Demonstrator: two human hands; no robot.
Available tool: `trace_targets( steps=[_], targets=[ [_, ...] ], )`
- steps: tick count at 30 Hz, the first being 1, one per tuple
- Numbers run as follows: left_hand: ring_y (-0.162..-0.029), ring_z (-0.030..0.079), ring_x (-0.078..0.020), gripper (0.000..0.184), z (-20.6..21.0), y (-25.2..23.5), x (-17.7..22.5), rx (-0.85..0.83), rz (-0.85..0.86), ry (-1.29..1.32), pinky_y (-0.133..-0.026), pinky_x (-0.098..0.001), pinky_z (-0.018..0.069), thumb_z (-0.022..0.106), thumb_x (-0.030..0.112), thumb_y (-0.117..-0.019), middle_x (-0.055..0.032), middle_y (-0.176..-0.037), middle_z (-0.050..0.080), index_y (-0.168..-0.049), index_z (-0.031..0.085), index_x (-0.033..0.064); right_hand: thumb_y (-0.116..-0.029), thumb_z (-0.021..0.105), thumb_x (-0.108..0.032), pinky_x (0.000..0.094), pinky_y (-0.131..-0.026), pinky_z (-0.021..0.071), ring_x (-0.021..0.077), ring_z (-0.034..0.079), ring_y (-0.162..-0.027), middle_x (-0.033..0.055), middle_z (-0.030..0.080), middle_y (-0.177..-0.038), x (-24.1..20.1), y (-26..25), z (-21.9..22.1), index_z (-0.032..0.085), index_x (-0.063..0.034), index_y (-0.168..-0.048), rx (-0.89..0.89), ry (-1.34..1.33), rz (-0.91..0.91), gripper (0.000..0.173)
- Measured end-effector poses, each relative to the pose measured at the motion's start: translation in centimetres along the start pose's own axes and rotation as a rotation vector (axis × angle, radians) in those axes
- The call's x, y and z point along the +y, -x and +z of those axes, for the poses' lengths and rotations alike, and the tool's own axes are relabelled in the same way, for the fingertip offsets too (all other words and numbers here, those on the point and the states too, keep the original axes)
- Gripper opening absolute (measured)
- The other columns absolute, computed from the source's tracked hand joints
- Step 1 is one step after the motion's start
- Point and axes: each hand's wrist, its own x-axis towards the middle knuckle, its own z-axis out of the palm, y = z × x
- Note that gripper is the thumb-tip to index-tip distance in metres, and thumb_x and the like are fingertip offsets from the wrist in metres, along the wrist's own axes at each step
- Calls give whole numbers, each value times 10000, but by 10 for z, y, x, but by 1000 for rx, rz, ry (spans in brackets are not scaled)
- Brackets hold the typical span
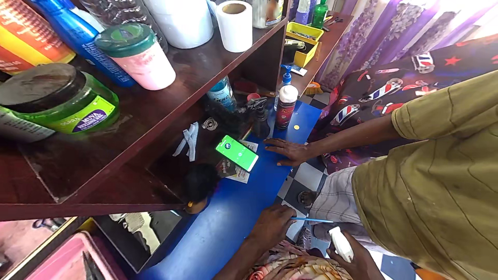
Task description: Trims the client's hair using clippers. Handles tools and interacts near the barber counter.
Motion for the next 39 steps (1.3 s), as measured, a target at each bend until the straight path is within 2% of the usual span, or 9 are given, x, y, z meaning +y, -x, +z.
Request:
trace_targets(
  steps=[16, 39],
  targets=[
    [-968, 723, -252, 191, -4, -3, 0, -32, 6, -7, -863, -405, 593, 600, 207, -1020, -97, -1026, 739, -1095, 718, 76, -856, 800, -244, 457, -885, 562, 263, 712, -920, 170, 725, -996, -2, -2, 1, 601, 73, -1236, -4, 0, 2, 534],
    [-978, 721, -243, 185, -7, -7, -6, -48, -8, -16, -868, -397, 592, 601, 211, -1022, -94, -1023, 736, -1088, 710, 78, -856, 809, -250, 468, -916, 558, 281, 714, -958, 189, 725, -1031, -10, -10, 2, 598, 82, -1253, -15, 14, 17, 559]
  ],
)
